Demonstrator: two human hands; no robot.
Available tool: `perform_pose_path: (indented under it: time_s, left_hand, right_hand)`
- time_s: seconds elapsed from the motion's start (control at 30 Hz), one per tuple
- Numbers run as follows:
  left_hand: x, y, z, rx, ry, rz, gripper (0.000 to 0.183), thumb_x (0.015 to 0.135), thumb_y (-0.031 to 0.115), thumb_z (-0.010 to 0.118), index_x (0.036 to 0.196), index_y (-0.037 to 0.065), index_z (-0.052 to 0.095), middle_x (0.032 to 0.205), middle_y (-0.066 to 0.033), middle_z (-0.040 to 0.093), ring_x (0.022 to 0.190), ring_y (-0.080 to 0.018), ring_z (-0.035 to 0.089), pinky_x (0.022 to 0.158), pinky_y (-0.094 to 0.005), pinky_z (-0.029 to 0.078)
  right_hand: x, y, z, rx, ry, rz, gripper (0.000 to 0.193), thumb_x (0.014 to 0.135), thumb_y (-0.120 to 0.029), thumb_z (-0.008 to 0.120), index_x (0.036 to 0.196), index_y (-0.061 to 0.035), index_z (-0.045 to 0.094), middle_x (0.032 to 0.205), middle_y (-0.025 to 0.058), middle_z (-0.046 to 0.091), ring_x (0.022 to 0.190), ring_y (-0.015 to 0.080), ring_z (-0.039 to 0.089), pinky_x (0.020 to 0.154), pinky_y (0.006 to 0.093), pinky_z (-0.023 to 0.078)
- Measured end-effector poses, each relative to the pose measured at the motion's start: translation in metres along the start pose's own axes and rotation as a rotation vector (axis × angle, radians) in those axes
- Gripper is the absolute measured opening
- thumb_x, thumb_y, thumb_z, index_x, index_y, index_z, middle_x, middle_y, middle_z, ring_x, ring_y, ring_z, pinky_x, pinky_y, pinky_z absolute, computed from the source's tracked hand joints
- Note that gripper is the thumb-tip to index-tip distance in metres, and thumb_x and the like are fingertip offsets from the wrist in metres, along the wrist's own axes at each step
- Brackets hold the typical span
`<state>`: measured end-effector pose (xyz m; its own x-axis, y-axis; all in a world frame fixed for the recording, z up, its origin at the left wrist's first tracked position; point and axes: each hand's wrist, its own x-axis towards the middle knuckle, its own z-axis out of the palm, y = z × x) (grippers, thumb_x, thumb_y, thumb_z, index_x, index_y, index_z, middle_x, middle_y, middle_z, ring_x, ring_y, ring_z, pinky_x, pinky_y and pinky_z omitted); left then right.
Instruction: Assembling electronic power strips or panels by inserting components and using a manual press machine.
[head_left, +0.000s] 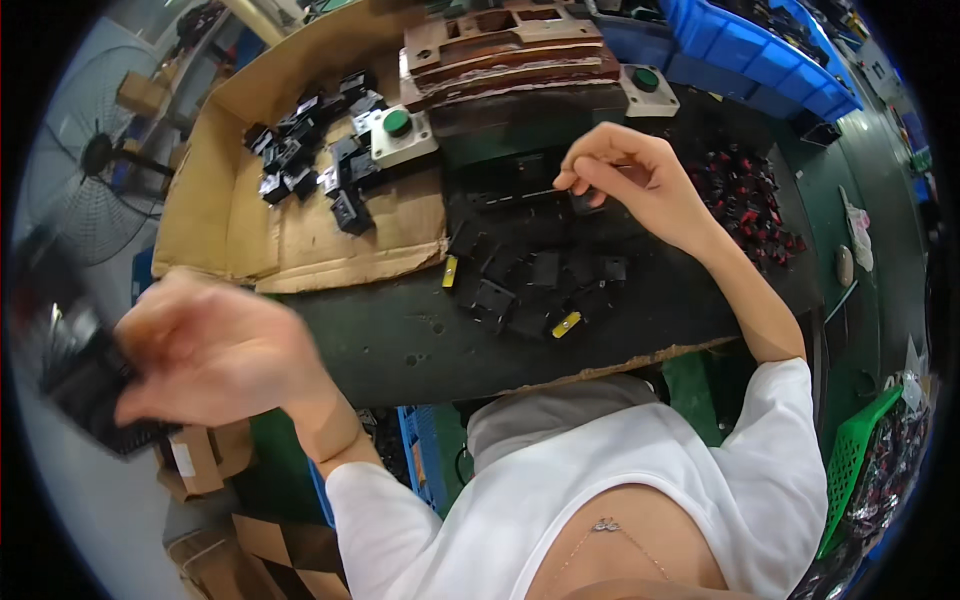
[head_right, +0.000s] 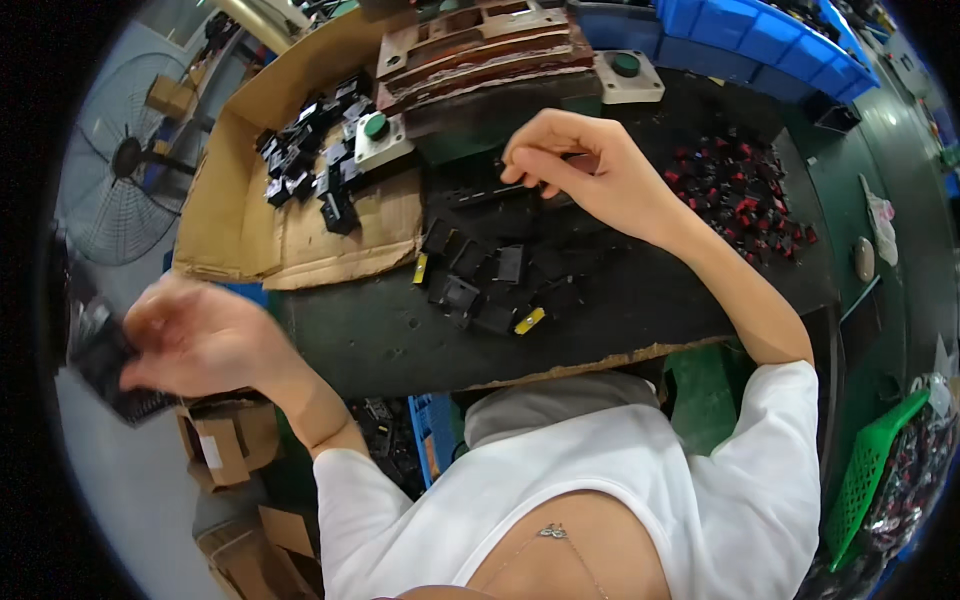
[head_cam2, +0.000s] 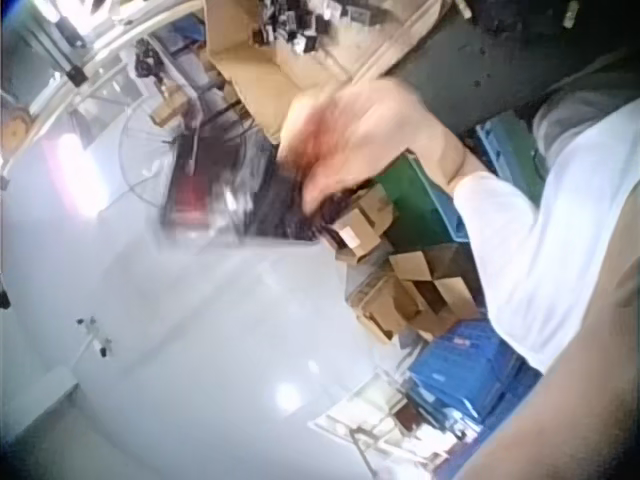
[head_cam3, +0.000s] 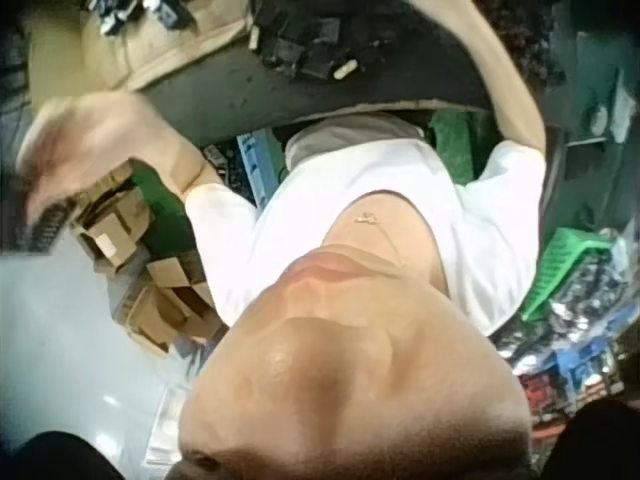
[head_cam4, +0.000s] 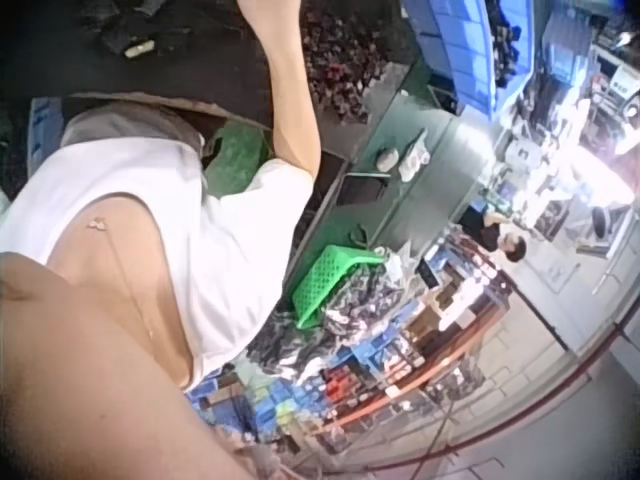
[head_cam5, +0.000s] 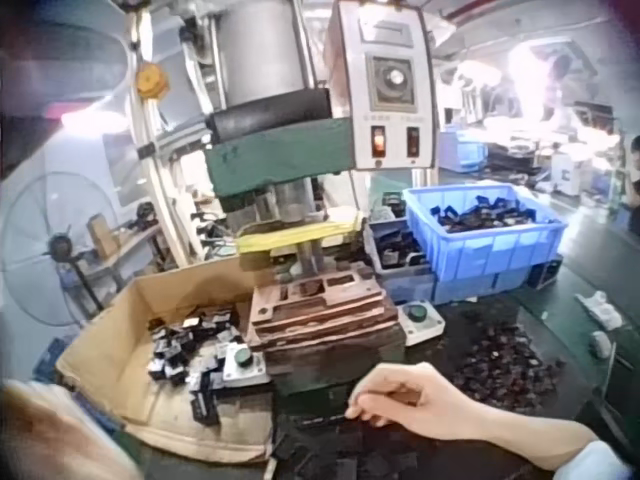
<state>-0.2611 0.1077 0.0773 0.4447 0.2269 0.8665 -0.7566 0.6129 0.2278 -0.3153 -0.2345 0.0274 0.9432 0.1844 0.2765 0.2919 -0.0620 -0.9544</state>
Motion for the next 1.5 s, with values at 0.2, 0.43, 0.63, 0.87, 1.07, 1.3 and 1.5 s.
perform_pose_path:
  time_s: [0.2,0.43,0.63,0.87,1.07,1.3,1.5]
  left_hand:
    - [0.038,0.008,-0.011,0.632,0.346,0.424,0.061,0.088,0.059,0.034,0.105,0.002,0.046,0.087,-0.0147,0.053,0.058,-0.0193,0.048,0.054,-0.0288,0.039]
    - [0.024,-0.048,-0.026,1.259,-0.760,-0.769,0.028,0.079,0.014,0.066,0.103,0.001,0.059,0.081,-0.0062,0.062,0.067,-0.0104,0.056,0.061,-0.0235,0.046]
    - [-0.004,-0.076,-0.028,1.520,-1.121,-1.097,0.047,0.061,0.021,0.078,0.092,-0.002,0.052,0.094,-0.0176,0.058,0.090,-0.0335,0.055,0.076,-0.0394,0.045]
    - [0.004,-0.079,-0.038,1.068,-1.027,-1.112,0.037,0.063,0.010,0.075,0.093,-0.001,0.056,0.088,-0.0098,0.059,0.079,-0.0160,0.058,0.070,-0.0275,0.046]
    - [0.003,-0.080,-0.040,0.489,-0.523,-0.992,0.029,0.090,0.011,0.053,0.115,-0.004,0.054,0.102,-0.0092,0.059,0.093,-0.0154,0.057,0.082,-0.0268,0.046]
    - [-0.001,-0.097,-0.046,-0.438,-0.033,-1.093,0.036,0.096,0.014,0.039,0.121,-0.011,0.040,0.119,-0.0218,0.050,0.115,-0.0328,0.047,0.097,-0.0426,0.046]
    - [-0.005,-0.102,-0.063,-0.167,0.518,-1.063,0.032,0.089,0.020,0.056,0.105,-0.006,0.049,0.109,-0.0183,0.054,0.105,-0.0319,0.053,0.091,-0.0362,0.051]
  right_hand:
    - [0.005,0.018,0.006,-0.720,-0.059,-0.199,0.013,0.079,-0.005,0.064,0.092,-0.0022,0.064,0.086,0.0062,0.057,0.077,0.0181,0.056,0.067,0.0286,0.046]
    - [0.013,0.029,0.009,-0.853,-0.135,-0.166,0.020,0.076,-0.011,0.067,0.094,-0.0029,0.064,0.090,0.0088,0.053,0.089,0.0251,0.051,0.076,0.0335,0.044]
    - [0.031,0.027,0.011,-1.114,-0.282,-0.187,0.018,0.076,-0.013,0.067,0.089,-0.0013,0.063,0.094,0.0089,0.053,0.093,0.0258,0.049,0.081,0.0351,0.044]
    - [0.041,0.029,0.009,-1.154,-0.384,-0.249,0.012,0.075,-0.014,0.066,0.080,-0.0031,0.065,0.093,0.0076,0.055,0.095,0.0252,0.050,0.083,0.0358,0.044]
    - [0.046,0.020,0.003,-1.162,-0.364,-0.281,0.012,0.081,-0.013,0.059,0.085,-0.0011,0.061,0.094,0.0079,0.054,0.093,0.0255,0.051,0.081,0.0354,0.044]
    - [0.045,0.037,0.003,-1.233,-0.134,-0.402,0.015,0.082,-0.007,0.057,0.095,-0.0018,0.057,0.087,0.0097,0.058,0.084,0.0272,0.057,0.073,0.0349,0.047]
    - [0.067,0.004,0.003,-1.143,0.092,-0.764,0.024,0.080,-0.005,0.060,0.104,-0.0074,0.060,0.087,0.0101,0.063,0.077,0.0288,0.061,0.064,0.0345,0.049]
